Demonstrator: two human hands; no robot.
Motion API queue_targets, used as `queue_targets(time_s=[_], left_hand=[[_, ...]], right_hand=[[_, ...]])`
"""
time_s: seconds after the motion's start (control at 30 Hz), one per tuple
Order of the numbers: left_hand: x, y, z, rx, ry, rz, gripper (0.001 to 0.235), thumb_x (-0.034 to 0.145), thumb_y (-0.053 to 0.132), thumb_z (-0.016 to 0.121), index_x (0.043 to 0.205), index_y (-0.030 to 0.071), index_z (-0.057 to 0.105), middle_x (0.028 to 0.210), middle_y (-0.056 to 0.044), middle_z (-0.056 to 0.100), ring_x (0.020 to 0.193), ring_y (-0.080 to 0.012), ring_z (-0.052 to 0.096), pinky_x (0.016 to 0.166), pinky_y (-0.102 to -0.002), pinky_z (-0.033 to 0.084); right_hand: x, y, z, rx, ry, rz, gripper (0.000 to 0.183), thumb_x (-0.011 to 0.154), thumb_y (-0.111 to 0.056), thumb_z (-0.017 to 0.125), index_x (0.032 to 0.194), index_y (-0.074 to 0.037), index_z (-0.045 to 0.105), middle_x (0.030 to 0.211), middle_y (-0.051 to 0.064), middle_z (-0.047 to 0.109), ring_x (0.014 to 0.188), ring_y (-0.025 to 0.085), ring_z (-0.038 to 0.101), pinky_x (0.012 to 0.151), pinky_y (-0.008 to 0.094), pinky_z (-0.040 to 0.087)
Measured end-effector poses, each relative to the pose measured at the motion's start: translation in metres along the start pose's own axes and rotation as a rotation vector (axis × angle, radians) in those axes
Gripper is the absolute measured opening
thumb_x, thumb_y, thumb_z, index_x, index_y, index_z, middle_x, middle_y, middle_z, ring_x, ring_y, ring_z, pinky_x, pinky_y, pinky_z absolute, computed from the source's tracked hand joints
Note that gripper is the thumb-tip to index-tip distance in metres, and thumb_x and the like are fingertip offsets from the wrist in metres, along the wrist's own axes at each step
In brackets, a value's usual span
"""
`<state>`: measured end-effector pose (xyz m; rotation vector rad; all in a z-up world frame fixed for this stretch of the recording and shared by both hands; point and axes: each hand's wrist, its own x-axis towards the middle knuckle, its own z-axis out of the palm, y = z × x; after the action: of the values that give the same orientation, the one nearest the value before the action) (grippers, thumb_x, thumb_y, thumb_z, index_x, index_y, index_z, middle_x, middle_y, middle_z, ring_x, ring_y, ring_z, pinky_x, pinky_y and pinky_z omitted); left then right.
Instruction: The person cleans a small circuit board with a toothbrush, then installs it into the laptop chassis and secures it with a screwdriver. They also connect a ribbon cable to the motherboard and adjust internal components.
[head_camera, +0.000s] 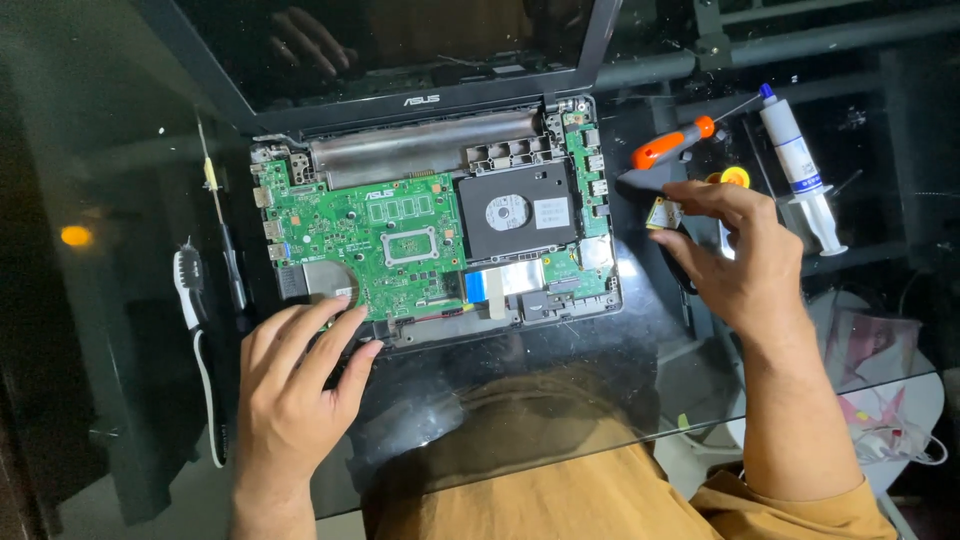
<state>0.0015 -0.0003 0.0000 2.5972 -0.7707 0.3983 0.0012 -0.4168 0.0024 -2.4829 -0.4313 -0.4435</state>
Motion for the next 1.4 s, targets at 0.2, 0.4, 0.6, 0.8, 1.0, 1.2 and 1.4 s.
queue_targets(time_s=[0.2,0.4,0.6,0.8,1.0,1.2,1.4], left_hand=[[0.006,0.004,-0.008,-0.012,0.153,0.011,0.015,0.096,0.015,0.079,0.107,0.005,0.078,0.114,-0.010,0.075,0.104,-0.0292,0.066,0.088,-0.041,0.051],[-0.016,-0.017,-0.017,0.365,0.397,-0.524,0.018,0.106,0.016,0.077,0.109,0.002,0.068,0.098,-0.012,0.063,0.093,-0.0311,0.057,0.084,-0.044,0.042],[-0.026,-0.021,-0.020,0.284,0.189,-0.824,0.025,0.104,0.018,0.067,0.122,0.002,0.059,0.113,-0.019,0.063,0.104,-0.0392,0.060,0.086,-0.055,0.051],[-0.035,-0.024,-0.024,0.242,0.180,-0.797,0.031,0.101,0.023,0.071,0.119,0.002,0.058,0.107,-0.018,0.062,0.095,-0.0387,0.058,0.083,-0.050,0.049],[-0.044,-0.020,-0.030,0.216,0.099,-0.778,0.020,0.103,0.019,0.065,0.111,0.002,0.058,0.105,-0.017,0.060,0.094,-0.0338,0.058,0.087,-0.046,0.051],[-0.051,-0.011,-0.055,0.170,0.271,-0.733,0.008,0.106,0.006,0.058,0.111,0.003,0.052,0.101,-0.017,0.057,0.080,-0.0371,0.066,0.061,-0.046,0.057],[-0.038,0.051,-0.038,-0.294,0.243,-0.413,0.028,0.101,-0.003,0.051,0.126,-0.002,0.063,0.092,-0.008,0.073,0.084,-0.0242,0.069,0.079,-0.037,0.056]], right_hand=[[-0.005,0.000,0.004,0.126,0.040,0.075,0.040,0.098,0.013,0.077,0.123,0.011,0.047,0.113,0.030,0.068,0.106,0.034,0.073,0.096,0.037,0.060],[-0.015,0.006,0.000,-0.011,0.101,0.109,0.009,0.113,0.010,0.079,0.118,0.009,0.071,0.114,0.023,0.073,0.092,0.028,0.063,0.068,0.033,0.037],[-0.020,0.016,0.005,0.050,0.074,-0.018,0.012,0.113,0.017,0.078,0.112,0.019,0.066,0.113,0.032,0.071,0.104,0.040,0.069,0.099,0.047,0.053],[-0.053,0.049,0.026,0.269,0.200,0.195,0.021,0.121,0.021,0.076,0.132,0.017,0.058,0.129,0.034,0.065,0.121,0.038,0.068,0.107,0.038,0.055],[-0.056,0.034,0.022,0.125,0.167,0.350,0.021,0.132,0.002,0.072,0.148,0.007,0.058,0.138,0.024,0.068,0.119,0.029,0.065,0.100,0.034,0.047],[-0.025,-0.069,0.023,0.941,0.267,0.658,0.026,0.100,-0.004,0.070,0.125,-0.006,0.065,0.100,0.008,0.073,0.077,0.010,0.069,0.082,0.020,0.061],[-0.005,-0.126,0.075,1.347,0.132,0.979,0.026,0.088,-0.005,0.074,0.115,-0.003,0.073,0.098,0.013,0.078,0.086,0.022,0.076,0.082,0.033,0.065]])
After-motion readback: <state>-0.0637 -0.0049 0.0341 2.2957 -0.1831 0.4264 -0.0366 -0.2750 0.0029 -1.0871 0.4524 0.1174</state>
